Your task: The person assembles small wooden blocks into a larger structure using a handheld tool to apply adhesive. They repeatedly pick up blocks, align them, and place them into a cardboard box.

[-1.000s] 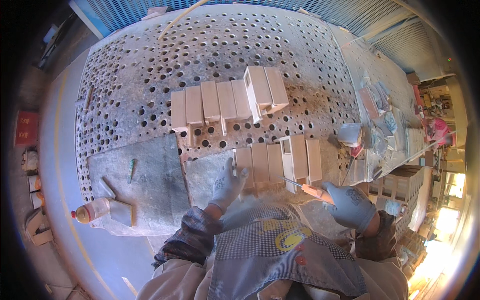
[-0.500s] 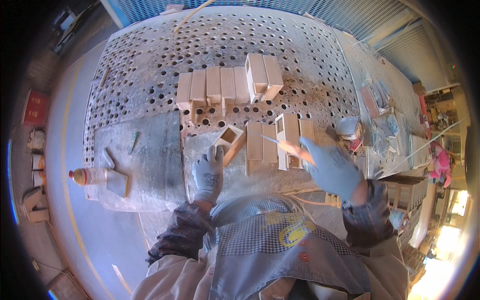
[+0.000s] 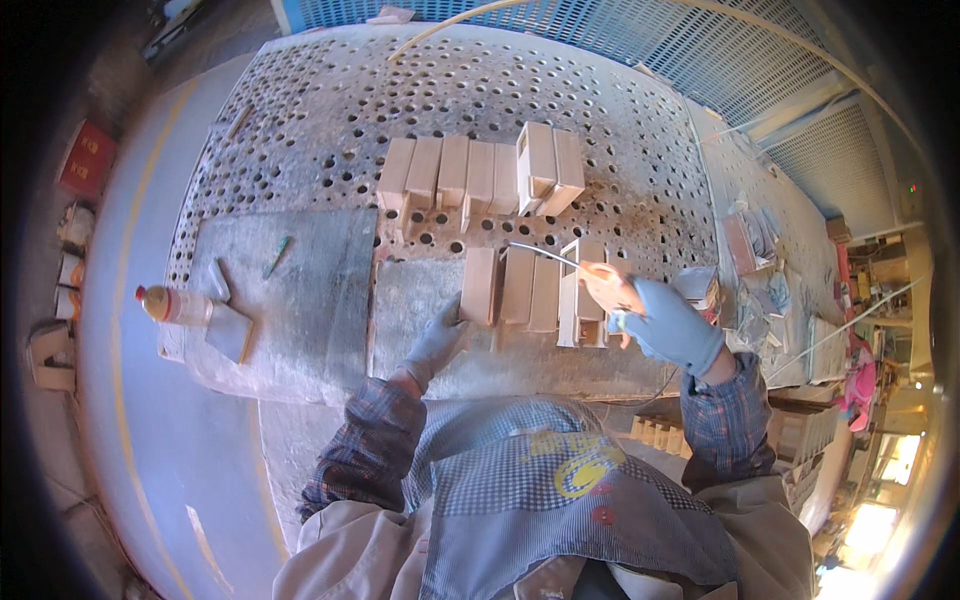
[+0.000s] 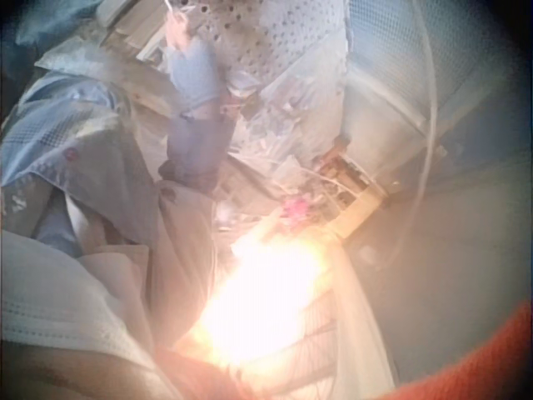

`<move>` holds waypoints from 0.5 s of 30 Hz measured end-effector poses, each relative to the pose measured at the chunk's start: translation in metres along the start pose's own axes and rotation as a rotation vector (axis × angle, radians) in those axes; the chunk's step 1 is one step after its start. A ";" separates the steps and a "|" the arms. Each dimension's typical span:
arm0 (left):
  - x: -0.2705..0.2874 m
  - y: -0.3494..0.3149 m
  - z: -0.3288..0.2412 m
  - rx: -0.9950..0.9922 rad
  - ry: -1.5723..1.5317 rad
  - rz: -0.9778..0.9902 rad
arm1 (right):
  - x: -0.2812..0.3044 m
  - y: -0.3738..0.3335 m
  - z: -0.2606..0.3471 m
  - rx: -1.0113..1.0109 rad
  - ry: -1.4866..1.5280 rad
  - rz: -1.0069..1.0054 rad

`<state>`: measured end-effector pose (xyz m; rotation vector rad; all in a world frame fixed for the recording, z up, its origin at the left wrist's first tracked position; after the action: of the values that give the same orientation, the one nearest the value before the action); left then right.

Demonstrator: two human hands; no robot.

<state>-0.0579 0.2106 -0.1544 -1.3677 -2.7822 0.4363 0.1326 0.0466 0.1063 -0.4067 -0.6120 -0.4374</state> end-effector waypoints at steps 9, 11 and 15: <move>-0.032 0.076 -0.146 -0.611 0.855 -0.330 | 0.028 -0.085 -0.059 -0.483 0.578 -0.190; -0.061 0.112 -0.174 -0.564 0.904 -0.344 | 0.024 -0.085 -0.060 -0.485 0.535 -0.175; -0.072 0.156 -0.188 -0.376 1.077 -0.238 | 0.036 -0.070 -0.049 -0.346 0.477 -0.321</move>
<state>0.1324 0.2910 -0.0047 -0.8541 -2.0628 -0.6703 0.1459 -0.0452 0.1089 -0.5128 -0.1309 -0.9233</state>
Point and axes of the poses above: each hand's wrist, its own y-axis towards the middle knuckle, its own x-axis out of the back of the hand, z = x × y, the point moved 8 cm from there along y, towards the middle knuckle, and after that the axes turned 12 degrees about -z, right-handed, at the moved point
